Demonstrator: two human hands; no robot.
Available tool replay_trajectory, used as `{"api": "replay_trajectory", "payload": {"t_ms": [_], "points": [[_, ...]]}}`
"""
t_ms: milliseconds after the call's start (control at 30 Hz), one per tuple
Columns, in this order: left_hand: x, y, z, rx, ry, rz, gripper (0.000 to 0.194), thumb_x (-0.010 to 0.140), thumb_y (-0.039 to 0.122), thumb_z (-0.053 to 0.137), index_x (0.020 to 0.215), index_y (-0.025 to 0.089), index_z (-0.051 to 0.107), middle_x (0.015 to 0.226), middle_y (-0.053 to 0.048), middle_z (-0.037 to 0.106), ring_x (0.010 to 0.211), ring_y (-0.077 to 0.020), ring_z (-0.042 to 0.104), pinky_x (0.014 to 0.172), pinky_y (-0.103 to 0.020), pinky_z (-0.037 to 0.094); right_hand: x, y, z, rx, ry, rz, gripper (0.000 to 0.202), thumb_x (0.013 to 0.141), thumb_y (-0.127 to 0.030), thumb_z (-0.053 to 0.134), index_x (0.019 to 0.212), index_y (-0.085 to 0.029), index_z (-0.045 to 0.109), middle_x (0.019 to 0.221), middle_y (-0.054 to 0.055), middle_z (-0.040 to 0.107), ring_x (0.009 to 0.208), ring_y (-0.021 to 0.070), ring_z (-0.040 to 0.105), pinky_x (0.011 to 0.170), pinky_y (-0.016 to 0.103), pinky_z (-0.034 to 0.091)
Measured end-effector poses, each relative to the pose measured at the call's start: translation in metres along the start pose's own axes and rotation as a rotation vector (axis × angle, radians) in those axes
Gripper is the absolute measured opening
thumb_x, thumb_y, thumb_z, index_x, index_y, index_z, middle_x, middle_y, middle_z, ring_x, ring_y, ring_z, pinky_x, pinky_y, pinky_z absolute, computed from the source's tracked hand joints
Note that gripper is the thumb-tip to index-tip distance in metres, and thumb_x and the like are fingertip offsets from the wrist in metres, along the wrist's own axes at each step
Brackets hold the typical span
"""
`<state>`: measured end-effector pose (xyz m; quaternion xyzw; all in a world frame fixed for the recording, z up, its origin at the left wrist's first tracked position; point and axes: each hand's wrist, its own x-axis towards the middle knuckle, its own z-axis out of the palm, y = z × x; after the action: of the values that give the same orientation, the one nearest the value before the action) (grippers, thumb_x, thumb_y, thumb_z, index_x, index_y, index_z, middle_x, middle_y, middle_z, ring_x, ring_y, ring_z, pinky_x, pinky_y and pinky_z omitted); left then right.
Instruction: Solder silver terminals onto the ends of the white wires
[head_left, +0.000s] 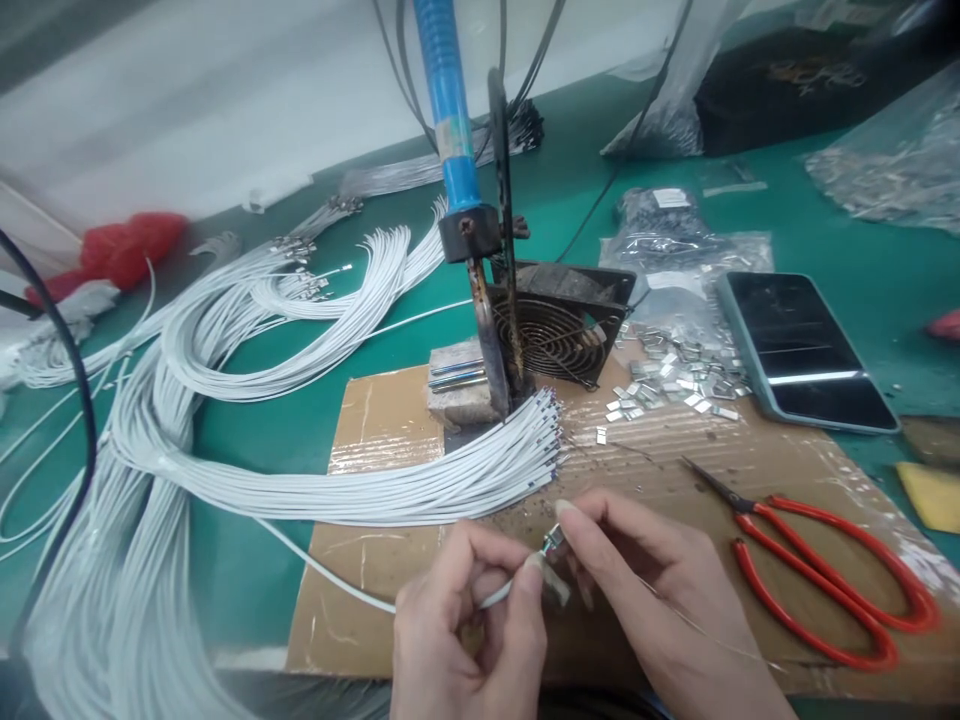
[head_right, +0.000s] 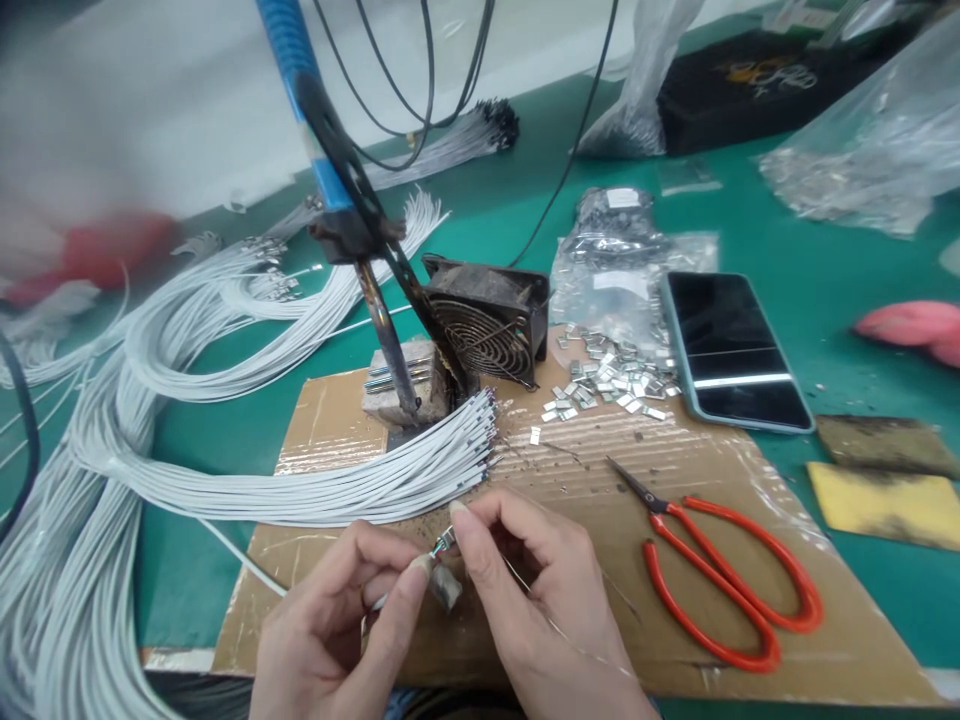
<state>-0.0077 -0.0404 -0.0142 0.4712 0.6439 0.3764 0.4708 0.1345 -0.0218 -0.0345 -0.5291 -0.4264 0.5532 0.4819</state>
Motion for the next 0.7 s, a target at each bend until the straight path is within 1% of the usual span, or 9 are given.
{"api": "replay_trajectory", "payload": {"t_ms": [133, 200, 333, 433, 467, 500, 567, 633, 700], "points": [[0.002, 0.010, 0.002, -0.030, 0.039, -0.066, 0.029, 0.092, 0.040, 0.072, 0.074, 0.019, 0.065, 0.054, 0.000, 0.060, 0.049, -0.0097, 0.039, 0.048, -0.022, 0.023, 0.001, 0.000, 0.001, 0.043, -0.019, 0.061, 0.047, 0.099, -0.052, 0.065, 0.065, -0.020, 0.059, 0.061, -0.004, 0.051, 0.058, 0.0122, 0.046, 0.056, 0.024, 0.038], [0.003, 0.015, 0.002, -0.040, 0.040, -0.099, 0.029, 0.089, 0.041, 0.075, 0.073, 0.019, 0.065, 0.053, 0.001, 0.061, 0.048, -0.0092, 0.039, 0.049, -0.022, 0.024, 0.002, 0.001, 0.002, 0.062, -0.031, 0.092, 0.047, 0.098, -0.054, 0.066, 0.066, -0.020, 0.062, 0.060, -0.003, 0.052, 0.057, 0.0124, 0.047, 0.056, 0.024, 0.038], [0.008, 0.023, 0.002, -0.088, 0.034, -0.149, 0.030, 0.083, 0.037, 0.082, 0.070, 0.017, 0.065, 0.055, 0.002, 0.059, 0.050, -0.0086, 0.046, 0.051, -0.019, 0.030, 0.002, 0.003, 0.004, 0.076, -0.037, 0.128, 0.048, 0.096, -0.058, 0.068, 0.067, -0.020, 0.064, 0.061, -0.003, 0.054, 0.056, 0.0117, 0.047, 0.054, 0.024, 0.039], [0.014, 0.025, 0.001, -0.176, 0.028, -0.208, 0.032, 0.079, 0.037, 0.086, 0.067, 0.017, 0.063, 0.052, 0.005, 0.053, 0.049, -0.0074, 0.044, 0.050, -0.017, 0.031, 0.002, 0.007, 0.000, 0.034, 0.007, 0.128, 0.046, 0.097, -0.058, 0.067, 0.069, -0.021, 0.068, 0.061, -0.003, 0.056, 0.056, 0.0120, 0.050, 0.054, 0.022, 0.041], [0.016, 0.025, 0.000, -0.195, 0.031, -0.214, 0.032, 0.078, 0.037, 0.087, 0.068, 0.017, 0.064, 0.054, 0.005, 0.055, 0.049, -0.0070, 0.043, 0.050, -0.017, 0.031, 0.003, 0.009, -0.002, 0.008, 0.034, 0.106, 0.043, 0.098, -0.057, 0.066, 0.074, -0.022, 0.071, 0.061, -0.003, 0.057, 0.058, 0.0125, 0.053, 0.055, 0.021, 0.043], [0.018, 0.025, 0.000, -0.202, 0.042, -0.207, 0.031, 0.077, 0.035, 0.087, 0.068, 0.016, 0.065, 0.058, 0.004, 0.059, 0.050, -0.0068, 0.043, 0.050, -0.017, 0.032, 0.003, 0.011, -0.006, -0.030, 0.065, 0.059, 0.039, 0.100, -0.055, 0.065, 0.080, -0.023, 0.075, 0.063, -0.002, 0.060, 0.061, 0.0128, 0.057, 0.058, 0.019, 0.046], [0.021, 0.024, -0.002, -0.195, 0.083, -0.169, 0.026, 0.074, 0.030, 0.088, 0.067, 0.015, 0.068, 0.073, -0.001, 0.069, 0.054, -0.0069, 0.049, 0.051, -0.016, 0.036, 0.004, 0.013, -0.013, -0.150, 0.121, -0.071, 0.029, 0.105, -0.048, 0.060, 0.097, -0.027, 0.079, 0.072, -0.003, 0.068, 0.066, 0.0118, 0.064, 0.063, 0.015, 0.052], [0.025, 0.023, -0.004, -0.186, 0.119, -0.127, 0.022, 0.072, 0.025, 0.088, 0.064, 0.015, 0.070, 0.086, -0.004, 0.073, 0.059, -0.0076, 0.054, 0.057, -0.016, 0.044, 0.003, 0.013, -0.019, -0.290, 0.157, -0.175, 0.022, 0.109, -0.041, 0.054, 0.116, -0.032, 0.074, 0.084, -0.004, 0.075, 0.067, 0.0093, 0.069, 0.065, 0.011, 0.054], [0.029, 0.023, -0.005, -0.193, 0.120, -0.114, 0.021, 0.073, 0.022, 0.086, 0.063, 0.016, 0.070, 0.086, -0.004, 0.074, 0.061, -0.0086, 0.057, 0.062, -0.017, 0.049, 0.002, 0.010, -0.021, -0.393, 0.169, -0.214, 0.023, 0.109, -0.038, 0.053, 0.129, -0.034, 0.064, 0.088, -0.007, 0.078, 0.068, 0.0084, 0.072, 0.066, 0.010, 0.055]]}}
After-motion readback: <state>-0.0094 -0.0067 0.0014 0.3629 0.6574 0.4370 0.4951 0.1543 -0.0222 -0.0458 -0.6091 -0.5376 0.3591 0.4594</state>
